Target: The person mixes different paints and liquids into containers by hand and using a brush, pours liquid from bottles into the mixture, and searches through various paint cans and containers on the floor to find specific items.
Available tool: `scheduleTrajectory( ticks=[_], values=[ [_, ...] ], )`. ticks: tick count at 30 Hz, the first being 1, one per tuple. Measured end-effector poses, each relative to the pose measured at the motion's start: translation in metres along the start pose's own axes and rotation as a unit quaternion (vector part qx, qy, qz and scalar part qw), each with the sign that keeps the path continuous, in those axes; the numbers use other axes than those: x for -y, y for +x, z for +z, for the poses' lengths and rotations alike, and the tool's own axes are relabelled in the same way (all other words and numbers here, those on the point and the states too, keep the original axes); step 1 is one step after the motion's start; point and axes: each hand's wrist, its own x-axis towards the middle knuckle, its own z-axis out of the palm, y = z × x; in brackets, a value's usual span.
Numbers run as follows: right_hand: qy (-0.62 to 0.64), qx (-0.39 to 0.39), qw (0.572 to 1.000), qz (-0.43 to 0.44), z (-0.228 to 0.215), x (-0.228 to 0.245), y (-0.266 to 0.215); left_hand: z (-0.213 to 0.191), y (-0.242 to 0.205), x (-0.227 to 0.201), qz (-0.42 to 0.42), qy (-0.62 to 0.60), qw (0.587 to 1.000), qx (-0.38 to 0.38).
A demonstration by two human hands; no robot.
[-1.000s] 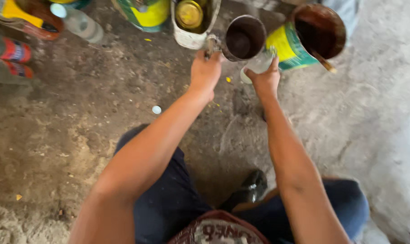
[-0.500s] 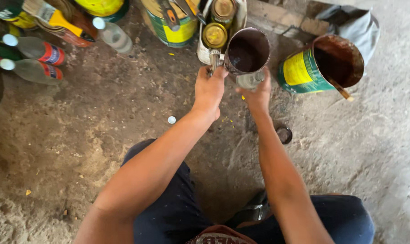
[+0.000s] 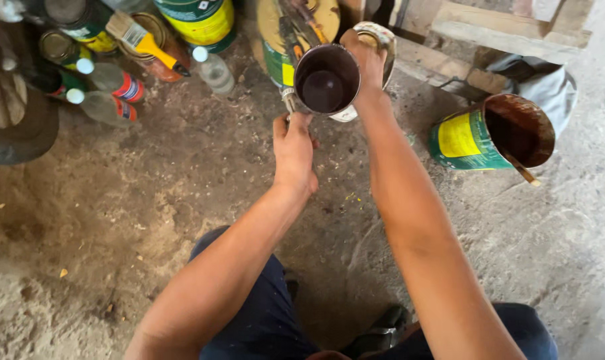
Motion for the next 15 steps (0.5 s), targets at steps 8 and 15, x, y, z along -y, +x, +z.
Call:
scheduleTrajectory(
  ticks=[8, 15],
  values=[
    [-0.072, -0.114, 0.988, -0.069, -0.041, -0.023, 0.018, 0.002, -0.004, 0.012, -0.029, 0.010, 0.999, 0.030],
    [0.059, -0.102, 0.990, 0.074, -0.338, 0.028, -0.099, 0.019, -0.008, 0.053, 0.033, 0.152, 0.982, 0.108]
  ],
)
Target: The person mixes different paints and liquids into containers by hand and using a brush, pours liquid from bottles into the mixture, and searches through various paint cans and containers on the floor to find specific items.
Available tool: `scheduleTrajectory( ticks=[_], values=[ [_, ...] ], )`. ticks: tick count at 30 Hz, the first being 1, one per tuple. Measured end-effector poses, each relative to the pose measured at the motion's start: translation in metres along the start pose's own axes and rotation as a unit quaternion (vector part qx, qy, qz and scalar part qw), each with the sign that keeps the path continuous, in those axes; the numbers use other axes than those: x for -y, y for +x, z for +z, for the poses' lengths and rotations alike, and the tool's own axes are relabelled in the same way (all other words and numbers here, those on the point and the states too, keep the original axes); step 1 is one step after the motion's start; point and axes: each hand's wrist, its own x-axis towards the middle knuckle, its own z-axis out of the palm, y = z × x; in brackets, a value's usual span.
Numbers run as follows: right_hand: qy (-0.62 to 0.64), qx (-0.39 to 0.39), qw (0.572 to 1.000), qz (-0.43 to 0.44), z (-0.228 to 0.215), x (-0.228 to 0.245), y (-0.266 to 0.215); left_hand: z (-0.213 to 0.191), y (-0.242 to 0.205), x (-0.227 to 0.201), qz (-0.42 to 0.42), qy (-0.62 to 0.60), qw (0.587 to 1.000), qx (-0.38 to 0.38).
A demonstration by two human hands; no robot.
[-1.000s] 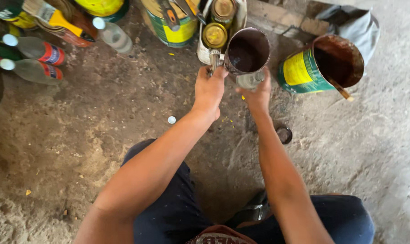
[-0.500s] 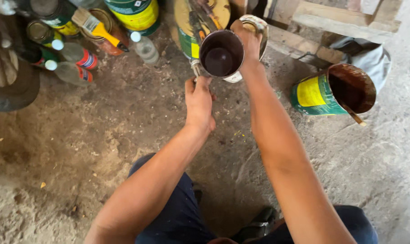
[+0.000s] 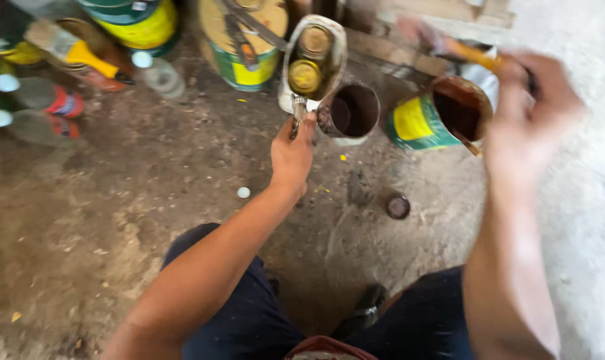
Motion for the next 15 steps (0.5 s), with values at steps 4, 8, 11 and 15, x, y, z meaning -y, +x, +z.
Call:
scheduleTrajectory(
  ticks=[4, 8, 11, 15],
  values=[
    [-0.022, 0.060, 0.992, 0.113, -0.039, 0.051, -0.039, 0.014, -0.011, 0.001, 0.034, 0.206, 0.978, 0.026],
    [-0.018, 0.171, 0.982, 0.077, 0.008, 0.045, -0.060, 0.030, -0.018, 0.018, 0.082, 0.242, 0.966, 0.043],
    [0.026, 0.168, 0.983, 0.063, 0.027, 0.026, -0.067, 0.041, -0.012, 0.028, 0.138, 0.294, 0.946, 0.011],
    [-0.093, 0.085, 0.992, -0.022, -0.003, 0.011, -0.066, 0.050, -0.014, 0.025, 0.104, 0.333, 0.937, 0.018]
  ],
)
